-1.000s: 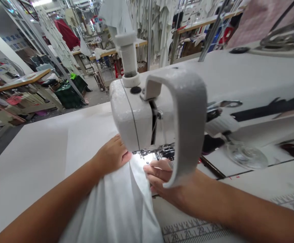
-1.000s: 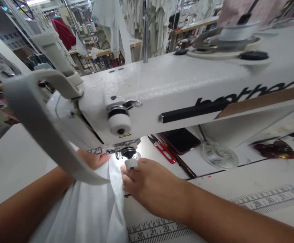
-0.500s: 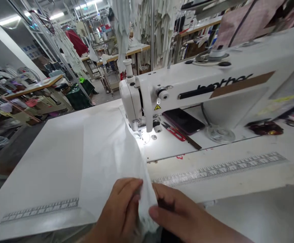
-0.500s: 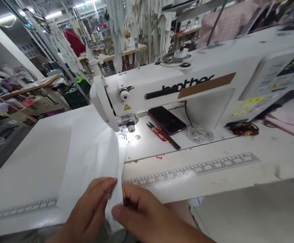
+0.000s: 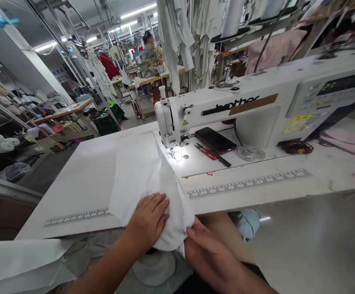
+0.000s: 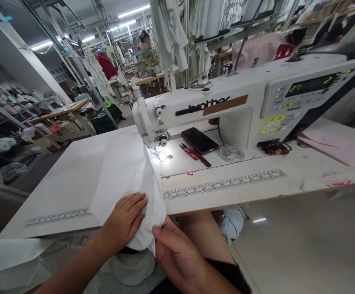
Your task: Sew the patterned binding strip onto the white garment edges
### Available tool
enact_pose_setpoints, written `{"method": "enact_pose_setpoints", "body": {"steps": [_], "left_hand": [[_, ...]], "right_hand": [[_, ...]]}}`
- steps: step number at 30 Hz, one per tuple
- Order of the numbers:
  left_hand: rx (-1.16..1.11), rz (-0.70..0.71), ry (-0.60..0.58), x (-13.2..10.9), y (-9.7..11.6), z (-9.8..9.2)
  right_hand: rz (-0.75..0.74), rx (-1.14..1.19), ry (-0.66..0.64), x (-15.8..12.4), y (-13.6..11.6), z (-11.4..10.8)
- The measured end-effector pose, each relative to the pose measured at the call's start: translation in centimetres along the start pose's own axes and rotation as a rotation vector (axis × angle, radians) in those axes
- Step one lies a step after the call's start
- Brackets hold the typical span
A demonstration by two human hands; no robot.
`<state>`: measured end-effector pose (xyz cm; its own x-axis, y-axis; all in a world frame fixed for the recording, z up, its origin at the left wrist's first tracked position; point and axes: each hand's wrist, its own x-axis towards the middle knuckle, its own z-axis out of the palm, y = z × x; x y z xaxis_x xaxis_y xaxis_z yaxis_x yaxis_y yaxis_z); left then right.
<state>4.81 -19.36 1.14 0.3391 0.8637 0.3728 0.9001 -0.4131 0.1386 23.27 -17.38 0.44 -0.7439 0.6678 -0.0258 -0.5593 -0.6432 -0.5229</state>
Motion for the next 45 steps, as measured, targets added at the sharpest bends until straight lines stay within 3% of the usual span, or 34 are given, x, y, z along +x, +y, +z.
{"method": "enact_pose_setpoints", "body": {"steps": [10, 18, 26, 31, 34, 41, 45], "left_hand": [[0.069, 0.034, -0.013, -2.1, -0.2, 0.0], [0.096, 0.010, 0.009, -3.4, 0.4, 0.3], [0.092, 0.013, 0.013, -3.9, 0.0, 0.2], [0.060, -0.017, 0.002, -4.1, -0.2, -0.1], [-0.018, -0.085, 0.068, -4.3, 0.8, -0.4], [-0.384, -0.388, 0.313, -2.7, 5.4, -0.5], [-0.336, -0.372, 0.401, -2.1, 5.8, -0.2]], "right_hand": [[0.039, 0.165, 0.066, -0.1, 1.6, -0.6], [0.027, 0.085, 0.123, -0.8, 1.1, -0.8], [0.094, 0.117, 0.054, -0.2, 0.9, -0.8], [0.044, 0.110, 0.014, -0.2, 1.1, -1.0], [0.072, 0.048, 0.023, -0.1, 1.0, -0.8], [0.131, -0.296, 0.125, -0.1, 0.9, -0.3], [0.154, -0.384, 0.163, 0.0, 0.8, -0.5]]}}
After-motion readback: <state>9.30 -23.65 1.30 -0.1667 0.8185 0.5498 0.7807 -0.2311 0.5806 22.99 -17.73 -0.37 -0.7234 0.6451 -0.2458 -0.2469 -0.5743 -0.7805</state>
